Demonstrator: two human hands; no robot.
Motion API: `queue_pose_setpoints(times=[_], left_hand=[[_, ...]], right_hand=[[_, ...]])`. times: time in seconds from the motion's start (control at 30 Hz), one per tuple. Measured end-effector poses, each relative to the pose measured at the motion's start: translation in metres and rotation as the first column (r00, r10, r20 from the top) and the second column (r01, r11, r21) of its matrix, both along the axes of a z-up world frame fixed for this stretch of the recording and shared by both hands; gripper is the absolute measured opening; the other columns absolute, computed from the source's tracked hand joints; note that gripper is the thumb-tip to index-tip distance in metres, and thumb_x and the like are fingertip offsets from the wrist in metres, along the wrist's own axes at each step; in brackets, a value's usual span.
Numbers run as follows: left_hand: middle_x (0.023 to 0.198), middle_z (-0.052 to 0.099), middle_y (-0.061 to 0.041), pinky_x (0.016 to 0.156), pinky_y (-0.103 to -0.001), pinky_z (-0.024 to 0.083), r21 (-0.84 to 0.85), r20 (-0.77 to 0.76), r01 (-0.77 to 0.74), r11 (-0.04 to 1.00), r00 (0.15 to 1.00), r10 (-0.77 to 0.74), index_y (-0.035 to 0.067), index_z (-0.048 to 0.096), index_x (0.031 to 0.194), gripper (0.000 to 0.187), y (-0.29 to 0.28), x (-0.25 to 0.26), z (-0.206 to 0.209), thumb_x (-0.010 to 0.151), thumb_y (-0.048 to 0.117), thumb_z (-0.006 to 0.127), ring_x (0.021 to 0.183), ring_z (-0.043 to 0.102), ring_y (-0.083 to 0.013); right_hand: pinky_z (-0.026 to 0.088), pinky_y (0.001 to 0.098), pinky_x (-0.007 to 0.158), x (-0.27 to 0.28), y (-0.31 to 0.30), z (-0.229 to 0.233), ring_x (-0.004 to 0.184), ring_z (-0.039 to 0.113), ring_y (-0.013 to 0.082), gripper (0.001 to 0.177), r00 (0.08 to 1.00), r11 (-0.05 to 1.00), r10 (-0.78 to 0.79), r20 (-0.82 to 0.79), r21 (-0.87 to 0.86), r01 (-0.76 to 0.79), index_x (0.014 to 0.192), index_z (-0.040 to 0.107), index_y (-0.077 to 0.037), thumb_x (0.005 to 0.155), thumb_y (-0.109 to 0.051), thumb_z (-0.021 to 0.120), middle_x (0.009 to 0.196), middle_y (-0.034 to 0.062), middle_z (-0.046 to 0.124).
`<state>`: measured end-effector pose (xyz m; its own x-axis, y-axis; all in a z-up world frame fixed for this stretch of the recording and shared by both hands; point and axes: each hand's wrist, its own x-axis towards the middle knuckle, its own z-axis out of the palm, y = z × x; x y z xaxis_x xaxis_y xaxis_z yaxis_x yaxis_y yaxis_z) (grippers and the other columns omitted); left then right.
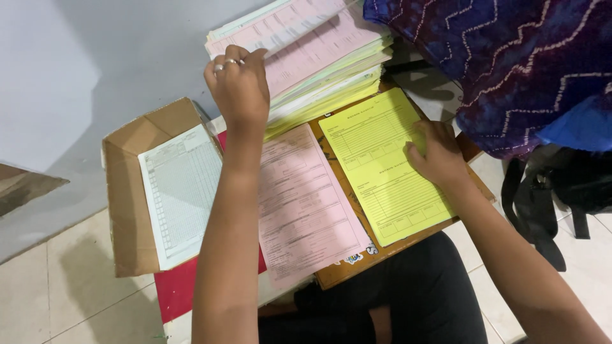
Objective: Sorting a large stack of multi-colored paper forms into different piles and a cardboard box
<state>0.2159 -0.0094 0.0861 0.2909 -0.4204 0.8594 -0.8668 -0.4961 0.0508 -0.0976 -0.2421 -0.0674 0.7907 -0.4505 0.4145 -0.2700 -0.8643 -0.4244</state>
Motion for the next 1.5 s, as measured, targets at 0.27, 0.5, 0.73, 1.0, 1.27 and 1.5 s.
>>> queue_pose_setpoints(times=[0.27,0.5,0.73,1.0,1.27,1.5], left_hand=[[0.115,0.059,0.003,0.118,-0.063,0.019,-0.248,0.082,0.054,0.967,0.996,-0.034,0.031,0.071,0.099,0.018,0.050,-0.073,-0.032,0.100,0.023,0.055,0.117,0.051,-0.0260],[0.150,0.035,-0.016,0.121,-0.066,0.019,-0.499,-0.138,0.139,0.855,0.962,-0.237,0.025,0.068,0.084,0.027,0.101,-0.193,-0.090,0.102,0.035,0.050,0.146,0.030,-0.0381],[0.124,0.057,-0.017,0.105,-0.045,0.041,-0.732,-0.588,-0.035,0.680,0.535,-0.606,0.008,0.062,0.095,0.016,0.131,-0.235,-0.086,0.105,0.011,0.049,0.117,0.056,-0.0283],[0.133,0.063,-0.016,0.107,-0.044,0.044,-0.772,-0.635,-0.216,0.598,0.315,-0.705,0.003,0.071,0.106,0.028,0.160,-0.218,-0.117,0.101,0.000,0.043,0.120,0.054,-0.0208],[0.108,0.060,-0.010,0.090,-0.035,0.054,-0.797,-0.594,-0.286,0.531,0.215,-0.776,-0.003,0.075,0.115,0.043,0.210,-0.192,-0.115,0.083,0.010,0.049,0.103,0.054,-0.0170],[0.133,0.067,-0.017,0.112,-0.044,0.042,-0.393,-0.867,-0.169,0.904,0.395,-0.303,0.007,0.071,0.131,0.045,0.275,-0.123,-0.058,0.089,0.005,0.057,0.131,0.057,-0.0308]], right_hand=[[0.051,0.0516,0.099,-0.005,0.009,0.009,0.115,0.063,0.0403,0.062,0.968,0.976,-0.158,-0.196,-0.176,0.124,0.141,0.056,-0.008,0.092,-0.046,0.064,0.119,0.0181,0.063],[0.054,0.0466,0.094,0.010,-0.021,-0.033,0.110,0.066,0.0306,0.056,0.907,0.946,-0.071,-0.415,-0.315,-0.070,0.143,0.057,-0.019,0.093,-0.044,0.061,0.120,0.0093,0.059],[0.053,0.0473,0.086,0.003,0.089,0.070,0.099,0.070,0.0378,0.054,0.963,0.786,0.247,-0.110,0.603,-0.133,0.138,0.065,-0.008,0.106,-0.046,0.042,0.110,0.0238,0.074],[0.044,0.0291,0.053,0.013,0.133,0.066,0.066,0.062,0.0232,0.074,0.928,0.364,0.368,-0.065,0.928,-0.079,0.154,0.039,0.007,0.092,-0.013,0.074,0.086,0.0186,0.069],[0.043,0.0279,0.058,0.031,0.150,0.041,0.064,0.054,0.0142,0.007,0.903,0.474,0.426,0.056,0.836,-0.276,0.088,0.078,-0.001,0.091,-0.007,0.074,0.068,0.0055,0.060],[0.056,0.0286,0.065,0.084,0.196,0.072,0.069,0.066,0.0181,0.044,0.868,0.382,0.470,0.164,0.848,-0.367,0.138,0.051,0.005,0.096,-0.002,0.063,0.085,0.0126,0.069]])
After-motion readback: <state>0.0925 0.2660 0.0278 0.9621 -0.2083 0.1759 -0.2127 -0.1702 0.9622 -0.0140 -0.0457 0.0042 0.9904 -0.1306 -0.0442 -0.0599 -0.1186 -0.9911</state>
